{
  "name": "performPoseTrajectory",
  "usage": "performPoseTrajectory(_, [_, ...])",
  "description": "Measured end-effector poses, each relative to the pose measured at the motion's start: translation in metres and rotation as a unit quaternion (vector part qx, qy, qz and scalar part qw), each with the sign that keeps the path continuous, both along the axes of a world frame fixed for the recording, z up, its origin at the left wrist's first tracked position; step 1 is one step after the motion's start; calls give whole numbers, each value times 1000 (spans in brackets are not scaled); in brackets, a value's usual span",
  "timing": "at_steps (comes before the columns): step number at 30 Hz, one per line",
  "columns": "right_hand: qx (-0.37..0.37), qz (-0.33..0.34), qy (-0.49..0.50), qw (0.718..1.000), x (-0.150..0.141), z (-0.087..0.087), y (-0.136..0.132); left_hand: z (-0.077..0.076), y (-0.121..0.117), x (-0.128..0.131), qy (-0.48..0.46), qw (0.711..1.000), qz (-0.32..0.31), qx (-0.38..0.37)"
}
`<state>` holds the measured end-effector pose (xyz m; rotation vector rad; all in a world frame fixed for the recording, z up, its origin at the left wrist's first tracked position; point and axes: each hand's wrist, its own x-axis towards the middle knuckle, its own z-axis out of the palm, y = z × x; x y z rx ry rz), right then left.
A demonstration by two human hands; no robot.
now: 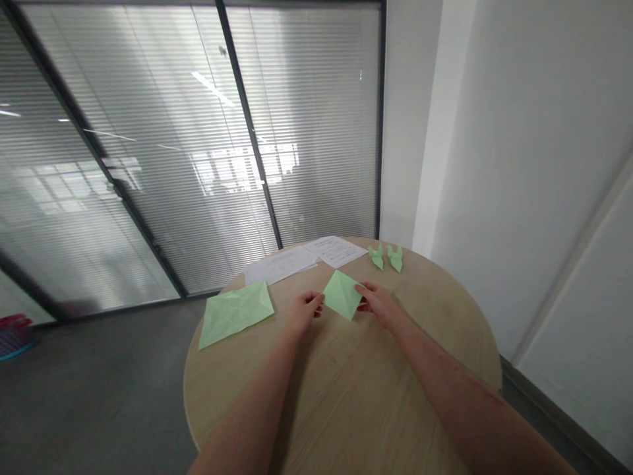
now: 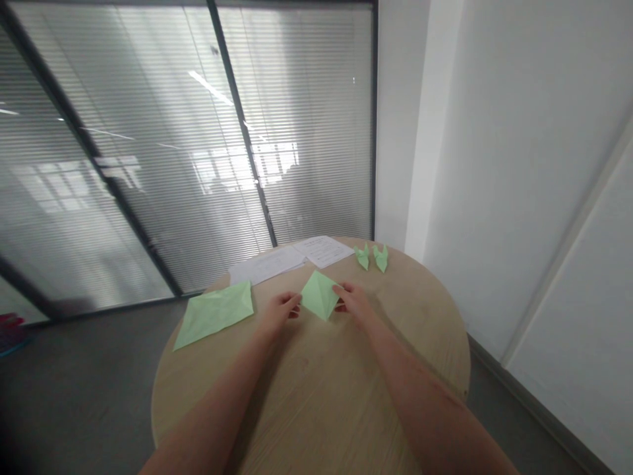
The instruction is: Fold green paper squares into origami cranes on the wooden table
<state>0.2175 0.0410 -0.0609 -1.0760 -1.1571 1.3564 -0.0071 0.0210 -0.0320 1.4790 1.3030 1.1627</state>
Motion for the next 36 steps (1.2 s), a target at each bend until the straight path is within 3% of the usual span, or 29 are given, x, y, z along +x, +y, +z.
performPoseTrajectory(18, [28, 64, -90, 993, -5, -1, -6, -1, 1, 0, -43, 999, 24, 3])
performPoseTrajectory(29, [11, -30, -64, 997, -1, -1, 0, -3, 3, 1, -53, 998, 32, -2])
performPoseTrajectory(36, [2, -23, -52, 998, 0, -3, 2, -5, 7, -2, -49, 997, 62, 13])
